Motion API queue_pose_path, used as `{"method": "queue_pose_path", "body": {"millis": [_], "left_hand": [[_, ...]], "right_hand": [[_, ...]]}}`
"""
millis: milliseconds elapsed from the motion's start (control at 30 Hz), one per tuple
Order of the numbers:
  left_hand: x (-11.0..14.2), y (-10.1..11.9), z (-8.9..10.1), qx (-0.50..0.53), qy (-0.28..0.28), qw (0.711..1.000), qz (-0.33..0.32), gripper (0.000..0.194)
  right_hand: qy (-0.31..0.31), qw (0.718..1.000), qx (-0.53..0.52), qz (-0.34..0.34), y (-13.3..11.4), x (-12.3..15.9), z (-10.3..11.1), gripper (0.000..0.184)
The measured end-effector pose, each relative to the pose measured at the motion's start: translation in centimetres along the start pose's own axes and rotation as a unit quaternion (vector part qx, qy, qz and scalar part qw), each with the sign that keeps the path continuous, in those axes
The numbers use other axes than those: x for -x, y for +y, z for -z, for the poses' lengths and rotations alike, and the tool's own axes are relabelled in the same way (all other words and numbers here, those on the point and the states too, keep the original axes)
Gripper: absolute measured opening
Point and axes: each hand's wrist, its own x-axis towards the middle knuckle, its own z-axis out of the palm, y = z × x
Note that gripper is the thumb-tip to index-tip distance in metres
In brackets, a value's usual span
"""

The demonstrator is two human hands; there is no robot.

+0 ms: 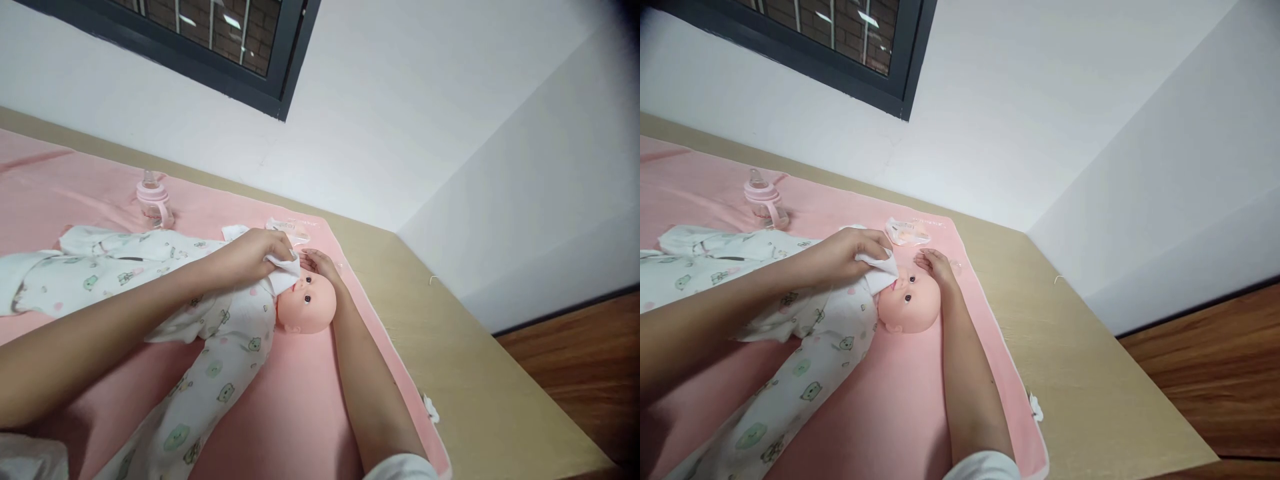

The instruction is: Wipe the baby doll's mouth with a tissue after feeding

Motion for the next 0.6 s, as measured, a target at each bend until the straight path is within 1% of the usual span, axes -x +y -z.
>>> {"method": "queue_pose_path", "body": {"millis": [167,233,367,433,500,567,600], "left_hand": [[0.1,0.4,-0.1,-0.002,-0.048,0.999,0.003,0.033],[0.1,0.3,-0.2,-0.011,-0.055,0.998,-0.002,0.038],[0.3,0.2,-0.5,-0.027,-0.025,0.999,0.003,0.032],[0.3,0.1,-0.6,-0.036,-0.018,0.999,0.013,0.03],[0.2,0.0,-0.7,-0.043,-0.015,0.999,0.02,0.033],[0.1,-0.1,-0.5,-0.034,0.008,0.999,0.02,0.036],[0.0,0.0,-0.2,-0.022,0.024,0.999,0.021,0.034]], "right_hand": [[-0.007,1.0,0.003,-0.002,0.0,0.0,0.1,0.017],[-0.012,1.0,0.003,0.0,0.1,-0.1,0.2,0.016],[-0.024,1.0,0.011,0.018,0.5,-0.6,0.6,0.004],[-0.028,0.999,0.015,0.026,0.7,-0.8,0.8,0.005],[-0.029,0.999,0.019,0.032,0.8,-0.9,0.9,0.008],[-0.028,0.999,0.017,0.036,1.0,-0.9,1.0,0.009],[-0.026,0.999,0.014,0.037,1.0,-0.9,1.0,0.009]]}}
